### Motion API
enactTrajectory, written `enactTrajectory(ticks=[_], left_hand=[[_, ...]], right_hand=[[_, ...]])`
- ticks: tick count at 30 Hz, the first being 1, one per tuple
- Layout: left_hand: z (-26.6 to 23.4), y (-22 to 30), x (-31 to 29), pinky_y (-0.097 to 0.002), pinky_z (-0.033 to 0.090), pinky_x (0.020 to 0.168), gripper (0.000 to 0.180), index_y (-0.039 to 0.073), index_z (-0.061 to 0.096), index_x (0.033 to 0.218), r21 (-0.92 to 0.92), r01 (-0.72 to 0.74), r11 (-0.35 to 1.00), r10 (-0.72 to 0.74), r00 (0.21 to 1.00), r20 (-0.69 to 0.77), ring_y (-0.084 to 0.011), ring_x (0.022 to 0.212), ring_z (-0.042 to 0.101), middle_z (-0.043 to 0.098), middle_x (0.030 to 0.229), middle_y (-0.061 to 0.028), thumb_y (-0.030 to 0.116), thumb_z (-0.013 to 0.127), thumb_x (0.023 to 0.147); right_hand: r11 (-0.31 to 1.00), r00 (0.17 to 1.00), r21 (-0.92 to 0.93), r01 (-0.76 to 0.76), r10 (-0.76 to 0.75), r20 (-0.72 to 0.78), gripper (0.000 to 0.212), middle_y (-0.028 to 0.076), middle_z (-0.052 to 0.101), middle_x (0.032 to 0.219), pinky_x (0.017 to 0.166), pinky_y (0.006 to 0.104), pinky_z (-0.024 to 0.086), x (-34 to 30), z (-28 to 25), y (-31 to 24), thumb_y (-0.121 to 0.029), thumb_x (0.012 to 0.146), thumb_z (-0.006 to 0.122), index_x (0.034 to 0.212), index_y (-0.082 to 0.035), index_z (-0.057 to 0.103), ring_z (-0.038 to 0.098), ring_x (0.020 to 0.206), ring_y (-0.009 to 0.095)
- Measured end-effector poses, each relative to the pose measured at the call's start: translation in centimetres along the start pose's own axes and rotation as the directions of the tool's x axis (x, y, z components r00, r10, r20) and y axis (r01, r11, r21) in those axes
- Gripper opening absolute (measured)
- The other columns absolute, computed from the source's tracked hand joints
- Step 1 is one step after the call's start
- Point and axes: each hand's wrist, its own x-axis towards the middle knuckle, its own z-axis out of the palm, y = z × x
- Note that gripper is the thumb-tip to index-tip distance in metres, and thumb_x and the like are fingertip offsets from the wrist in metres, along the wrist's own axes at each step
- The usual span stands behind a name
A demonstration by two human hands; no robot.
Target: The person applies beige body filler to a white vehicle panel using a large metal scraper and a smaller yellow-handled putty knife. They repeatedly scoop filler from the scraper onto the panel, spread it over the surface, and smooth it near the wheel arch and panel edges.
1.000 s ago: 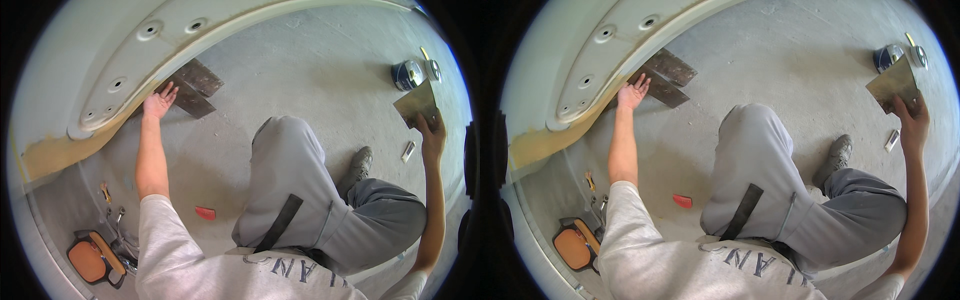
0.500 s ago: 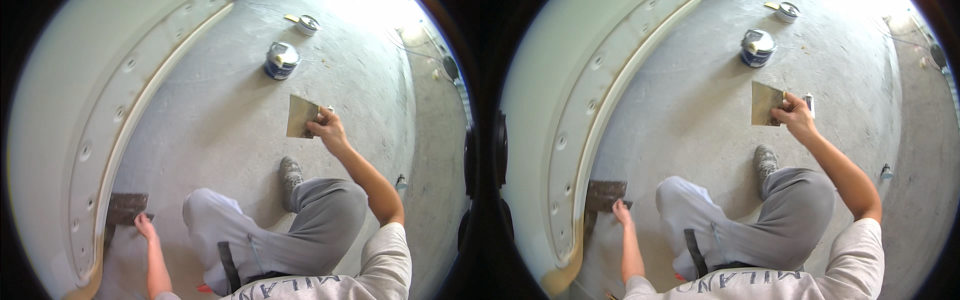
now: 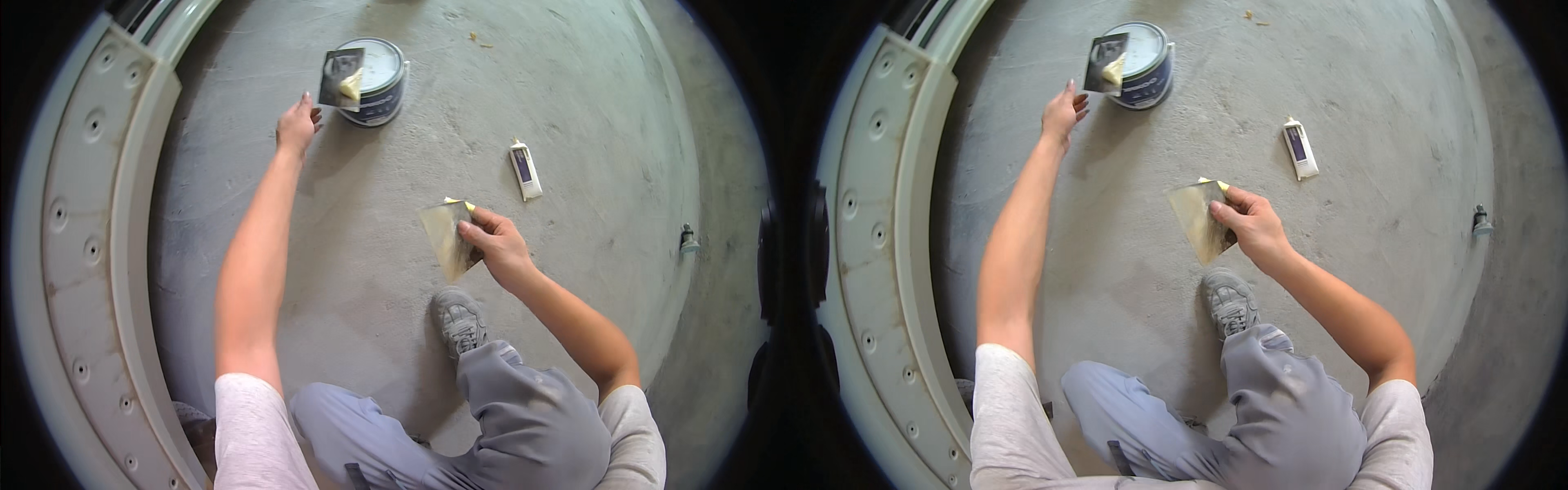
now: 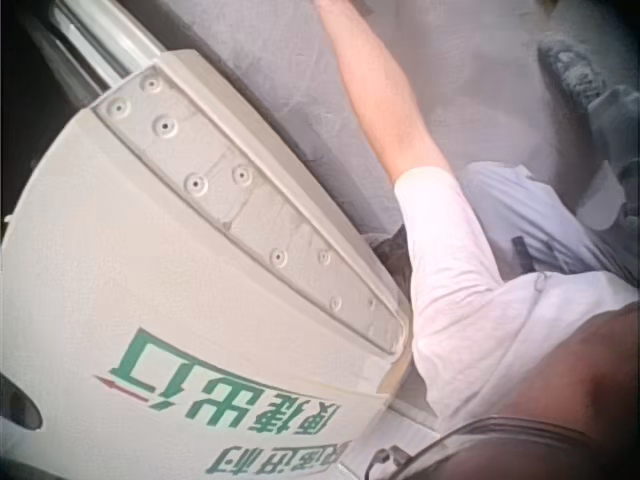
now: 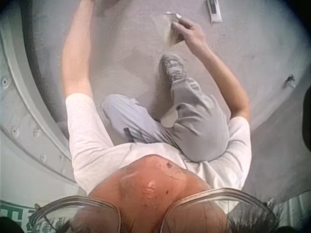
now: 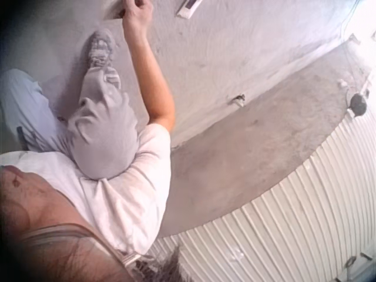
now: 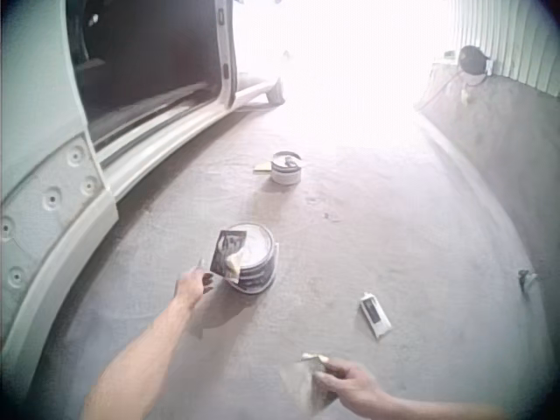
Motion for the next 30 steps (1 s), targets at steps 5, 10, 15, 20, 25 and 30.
enactTrajectory(ticks=[5, 10, 15, 20, 25, 30], left_hand=[[-0.3, 2.4, 0.8, -0.0256, 0.042, 0.061, 0.029, 0.004, 0.066, 0.105, 0.278, -0.008, 0.961, -0.033, 0.989, 0.141, -0.0066, 0.062, 0.046, 0.052, 0.071, 0.0051, 0.032, 0.058, 0.105], [-3.8, 6.1, -12.2, -0.0237, 0.042, 0.061, 0.030, -0.001, 0.059, 0.124, -0.036, 0.047, 0.998, -0.021, 0.850, 0.527, -0.0033, 0.063, 0.045, 0.053, 0.076, 0.0060, 0.023, 0.054, 0.106], [-3.5, 9.4, -23.5, -0.0191, 0.043, 0.061, 0.038, -0.004, 0.054, 0.138, -0.080, 0.136, 0.987, -0.064, 0.808, 0.586, -0.0002, 0.068, 0.050, 0.061, 0.086, 0.0040, 0.019, 0.048, 0.109], [-2.2, 10.9, -24.6, -0.0186, 0.042, 0.057, 0.038, -0.005, 0.055, 0.138, -0.095, 0.151, 0.984, -0.077, 0.841, 0.536, 0.0012, 0.066, 0.049, 0.061, 0.083, 0.0047, 0.018, 0.043, 0.110], [-1.2, 10.2, -23.2, -0.0198, 0.040, 0.055, 0.035, -0.004, 0.060, 0.132, -0.150, 0.150, 0.977, -0.060, 0.873, 0.485, 0.0000, 0.061, 0.046, 0.059, 0.077, 0.0054, 0.016, 0.043, 0.109], [0.4, 8.6, -17.6, -0.0210, 0.037, 0.053, 0.038, -0.005, 0.057, 0.137, 0.182, -0.125, 0.975, 0.069, 0.955, 0.288, -0.0010, 0.060, 0.043, 0.057, 0.075, 0.0053, 0.018, 0.047, 0.108]], right_hand=[[0.986, 0.986, -0.104, 0.129, -0.139, -0.095, 0.033, 0.000, 0.069, 0.096, 0.070, 0.0246, 0.049, 0.2, -1.3, -1.2, -0.016, 0.100, 0.066, 0.129, 0.000, 0.064, 0.060, 0.083, 0.005], [0.865, 0.895, -0.401, 0.301, -0.401, -0.194, 0.032, 0.005, 0.070, 0.081, 0.065, 0.0258, 0.049, 2.1, -1.3, -4.8, -0.023, 0.097, 0.068, 0.114, 0.005, 0.071, 0.060, 0.074, 0.008], [0.784, 0.815, -0.442, 0.436, -0.552, -0.176, 0.033, 0.003, 0.069, 0.077, 0.060, 0.0257, 0.047, 4.7, 1.0, -5.8, -0.022, 0.097, 0.070, 0.117, 0.003, 0.071, 0.058, 0.068, 0.008], [0.819, 0.872, -0.428, 0.382, -0.472, -0.126, 0.025, 0.001, 0.059, 0.067, 0.057, 0.0290, 0.043, 4.6, 3.6, -3.6, -0.021, 0.094, 0.072, 0.090, 0.004, 0.070, 0.049, 0.064, 0.006], [0.855, 0.905, -0.347, 0.386, -0.423, -0.036, 0.024, 0.000, 0.060, 0.069, 0.058, 0.0274, 0.043, 3.3, 4.3, -2.0, -0.021, 0.094, 0.072, 0.095, 0.003, 0.071, 0.050, 0.065, 0.005], [0.958, 0.960, -0.065, 0.280, -0.279, 0.029, 0.028, -0.001, 0.065, 0.085, 0.065, 0.0241, 0.046, 2.2, 2.4, -2.4, -0.020, 0.097, 0.070, 0.109, 0.005, 0.068, 0.057, 0.076, 0.005]])
